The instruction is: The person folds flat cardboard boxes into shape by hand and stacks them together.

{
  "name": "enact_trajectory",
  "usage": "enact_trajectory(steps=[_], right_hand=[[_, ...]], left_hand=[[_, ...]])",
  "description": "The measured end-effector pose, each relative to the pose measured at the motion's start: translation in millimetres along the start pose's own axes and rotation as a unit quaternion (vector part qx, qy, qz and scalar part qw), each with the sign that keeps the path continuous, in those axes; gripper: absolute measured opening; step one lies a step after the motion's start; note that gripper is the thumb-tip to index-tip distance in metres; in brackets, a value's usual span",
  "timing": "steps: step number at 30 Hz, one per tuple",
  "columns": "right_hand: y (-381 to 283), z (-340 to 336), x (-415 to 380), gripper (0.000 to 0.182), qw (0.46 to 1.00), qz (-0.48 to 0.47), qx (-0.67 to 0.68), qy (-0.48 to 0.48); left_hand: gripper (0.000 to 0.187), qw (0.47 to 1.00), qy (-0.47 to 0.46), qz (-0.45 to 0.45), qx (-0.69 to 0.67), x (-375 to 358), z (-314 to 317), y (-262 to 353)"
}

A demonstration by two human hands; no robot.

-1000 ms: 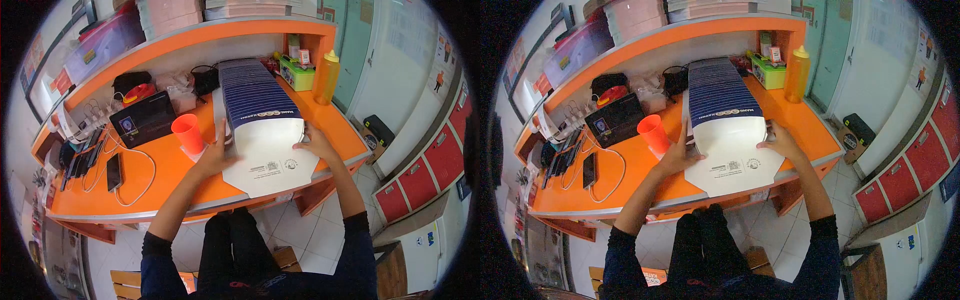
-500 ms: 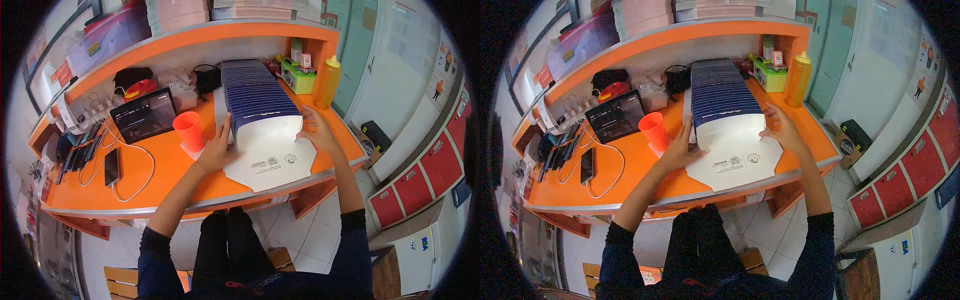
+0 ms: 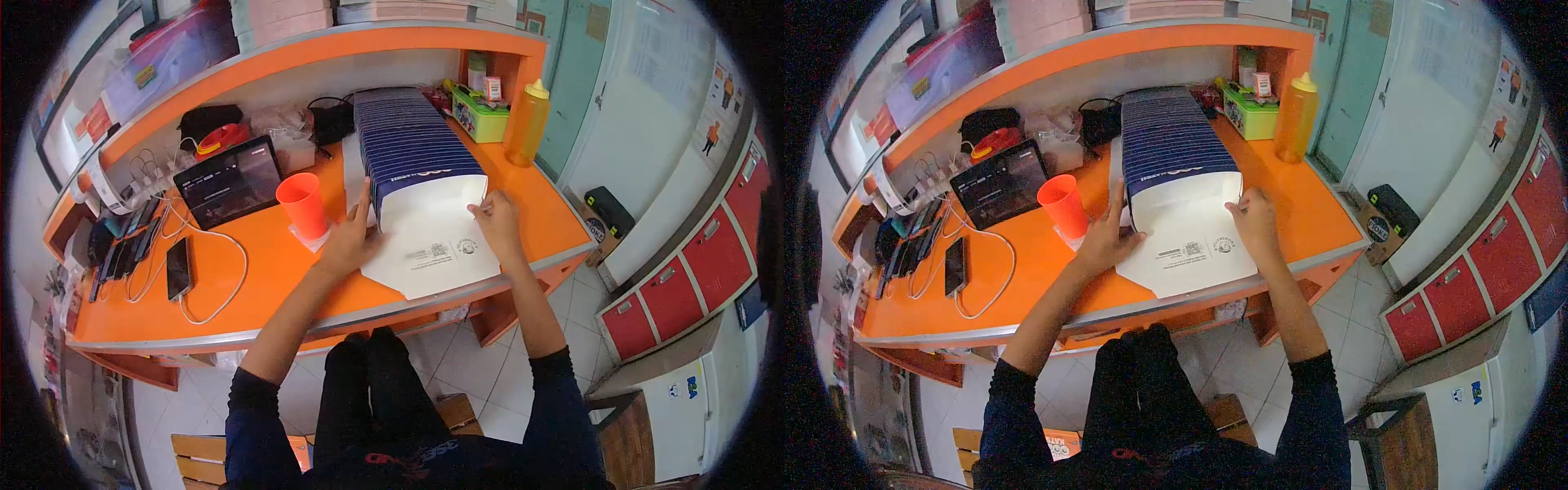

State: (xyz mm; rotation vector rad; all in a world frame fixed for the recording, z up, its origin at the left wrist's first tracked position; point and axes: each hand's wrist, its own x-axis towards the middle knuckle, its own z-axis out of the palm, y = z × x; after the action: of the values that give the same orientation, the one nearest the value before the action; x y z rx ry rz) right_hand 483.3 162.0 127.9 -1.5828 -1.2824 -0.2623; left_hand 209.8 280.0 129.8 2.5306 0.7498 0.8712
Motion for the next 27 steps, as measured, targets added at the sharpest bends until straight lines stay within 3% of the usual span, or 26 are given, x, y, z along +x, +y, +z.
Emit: enact_trajectory(steps=[4,8,14,17,20,22,25,27], right_hand=[[4,4,-6,0.023,0.998,0.053,0.014,-0.045],[6,2,-10,0.021,0.997,0.049,0.032,-0.049],[5,5,-4,0.021,0.999,0.042,0.007,-0.034],[7,3,-5,0.020,0.998,0.042,0.018,-0.043],[5,2,-7,0.021,0.998,0.045,0.029,-0.045],[8,1,-8,0.023,0.997,0.039,0.046,-0.043],[19,-7,0,0.025,0.984,0.109,0.128,-0.060],[11,-15,13,0.027,0.994,0.016,0.110,0.007]], left_hand=[[0.103,0.999,0.023,0.019,0.040,-3,7,-2],[0.105,0.999,-0.025,-0.021,0.021,-2,1,6],[0.104,0.994,0.004,-0.019,0.111,-3,9,2],[0.104,0.992,-0.023,-0.059,0.113,-3,5,8],[0.106,0.994,-0.006,-0.037,0.104,-4,9,0],[0.105,1.000,0.008,-0.018,-0.005,-4,3,5],[0.102,0.997,0.043,0.005,-0.061,2,-14,19],[0.094,0.992,0.092,0.069,-0.044,11,-28,28]])
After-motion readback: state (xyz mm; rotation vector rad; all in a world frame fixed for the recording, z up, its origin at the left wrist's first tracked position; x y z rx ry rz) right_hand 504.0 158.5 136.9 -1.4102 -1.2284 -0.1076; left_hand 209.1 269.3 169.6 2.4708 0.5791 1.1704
